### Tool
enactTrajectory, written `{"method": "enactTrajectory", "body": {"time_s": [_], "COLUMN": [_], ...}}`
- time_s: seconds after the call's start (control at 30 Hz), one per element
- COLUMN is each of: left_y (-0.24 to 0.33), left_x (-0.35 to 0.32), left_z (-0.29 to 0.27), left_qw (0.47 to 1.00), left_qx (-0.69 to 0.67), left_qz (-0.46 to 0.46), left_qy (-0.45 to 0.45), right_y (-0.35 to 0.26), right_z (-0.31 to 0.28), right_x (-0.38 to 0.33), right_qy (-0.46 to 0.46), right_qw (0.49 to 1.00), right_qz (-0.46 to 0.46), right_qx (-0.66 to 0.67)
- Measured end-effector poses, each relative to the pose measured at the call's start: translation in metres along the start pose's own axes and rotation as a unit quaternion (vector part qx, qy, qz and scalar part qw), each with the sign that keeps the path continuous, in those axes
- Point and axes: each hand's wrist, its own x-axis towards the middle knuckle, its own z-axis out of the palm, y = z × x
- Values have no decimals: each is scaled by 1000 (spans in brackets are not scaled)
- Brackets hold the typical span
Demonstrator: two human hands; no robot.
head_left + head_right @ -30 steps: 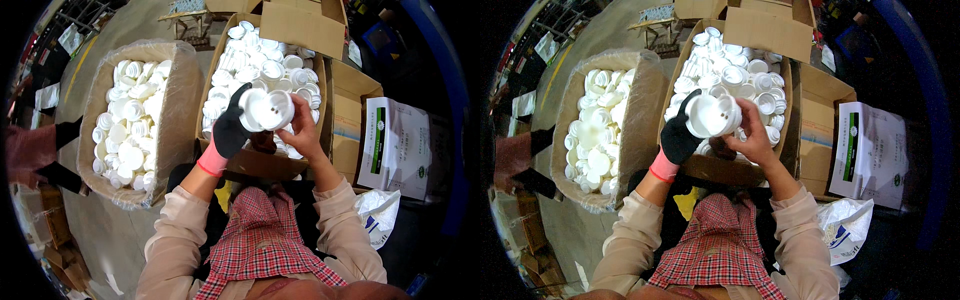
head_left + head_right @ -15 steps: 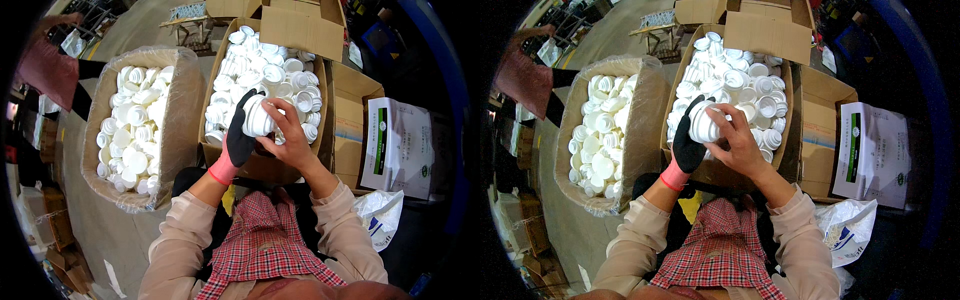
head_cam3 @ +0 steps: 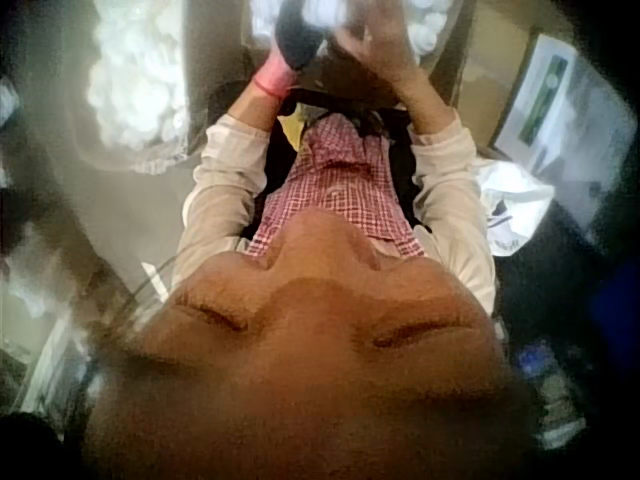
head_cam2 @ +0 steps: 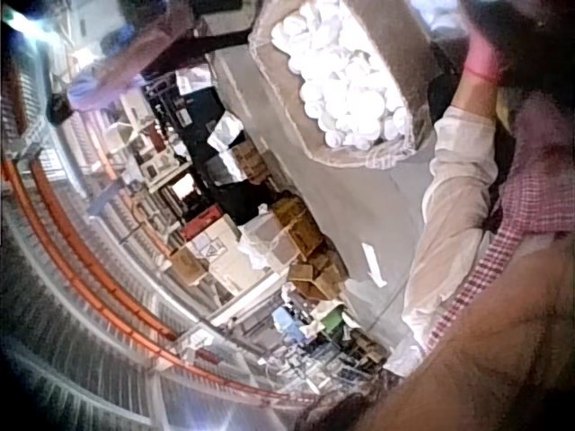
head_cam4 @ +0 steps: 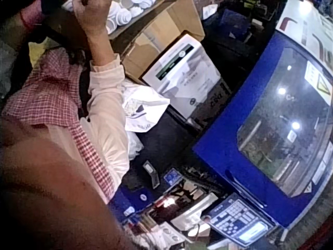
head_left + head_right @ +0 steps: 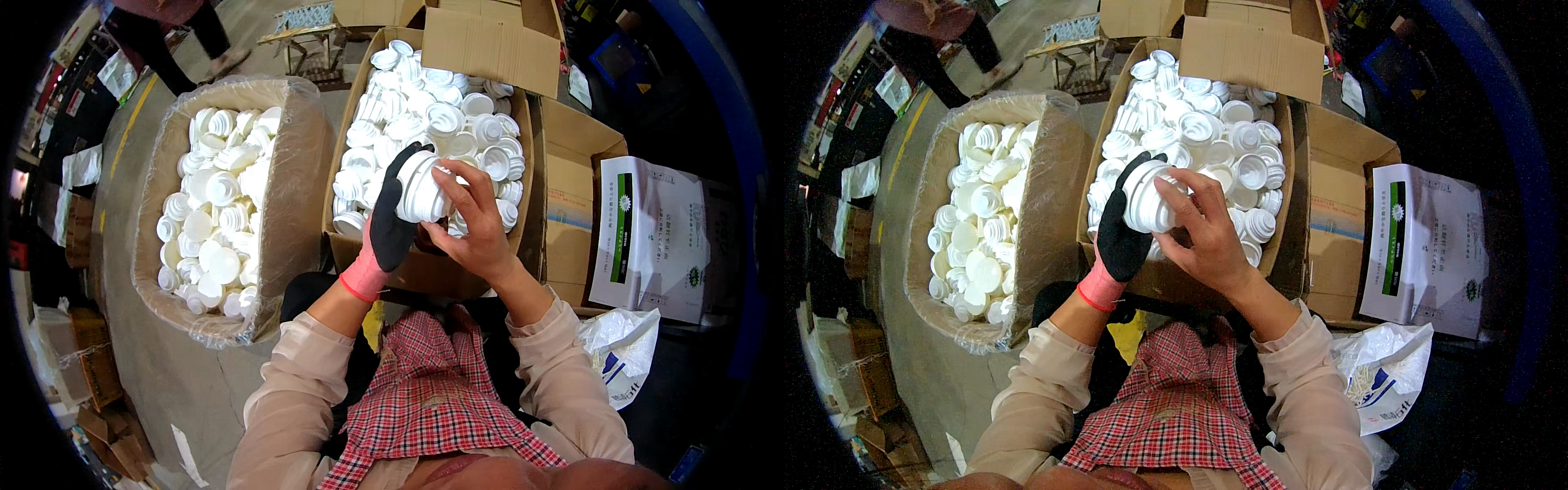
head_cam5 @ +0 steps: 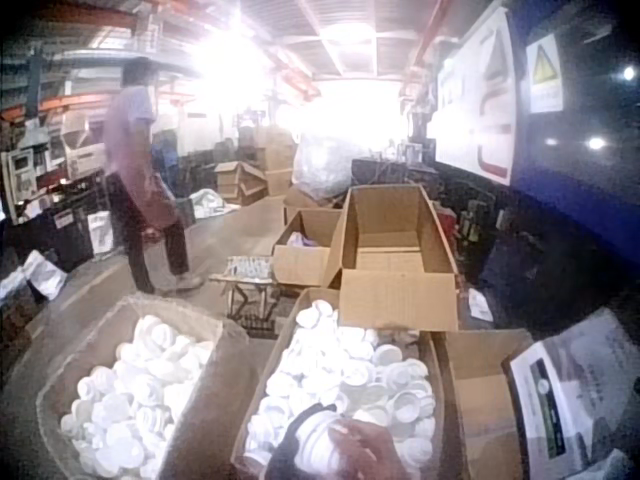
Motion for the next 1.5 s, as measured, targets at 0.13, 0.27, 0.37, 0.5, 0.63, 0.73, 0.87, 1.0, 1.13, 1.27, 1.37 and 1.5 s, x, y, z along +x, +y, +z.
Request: {"method": "enactTrajectory", "body": {"time_s": [0.13, 0.27, 0.37, 0.5, 0.63, 0.73, 0.87, 1.0, 1.13, 1.27, 1.37, 1.5], "left_y": [-2, -2, -2, -2, 3, 15, -16, -39, -48, -44, -33, -16], "left_x": [0, 0, -2, -4, -7, -2, -1, -8, -8, -2, 7, 6], "left_z": [0, -2, 0, -1, -2, 11, 3, -4, -3, -3, -3, -17], "left_qw": [999, 1000, 999, 999, 958, 978, 963, 895, 835, 824, 918, 969], "left_qx": [-38, 24, 29, 21, 283, 203, 269, 434, 527, 536, 345, 162], "left_qz": [-6, 9, 6, 9, 35, -36, 0, -22, 17, -5, -92, -127], "left_qy": [9, 7, 18, 27, 26, 24, 17, 97, 158, 184, 172, 136], "right_y": [1, 3, 4, 3, 4, 6, 30, 42, 46, 70, 87, 64], "right_z": [-1, 2, 3, 5, -3, -2, 12, 25, 24, 44, 55, 52], "right_x": [-1, -3, -4, -4, -3, -2, -10, -2, 5, -4, -6, 0], "right_qy": [-5, 1, 3, 2, -40, 33, 64, 197, 194, 198, 197, 126], "right_qw": [1000, 1000, 1000, 999, 999, 973, 894, 874, 891, 844, 803, 757], "right_qz": [3, 9, 12, 12, -6, 142, 335, 362, 353, 455, 512, 468], "right_qx": [-4, 16, 23, 32, -13, 179, 291, 257, 209, 204, 233, 439]}}
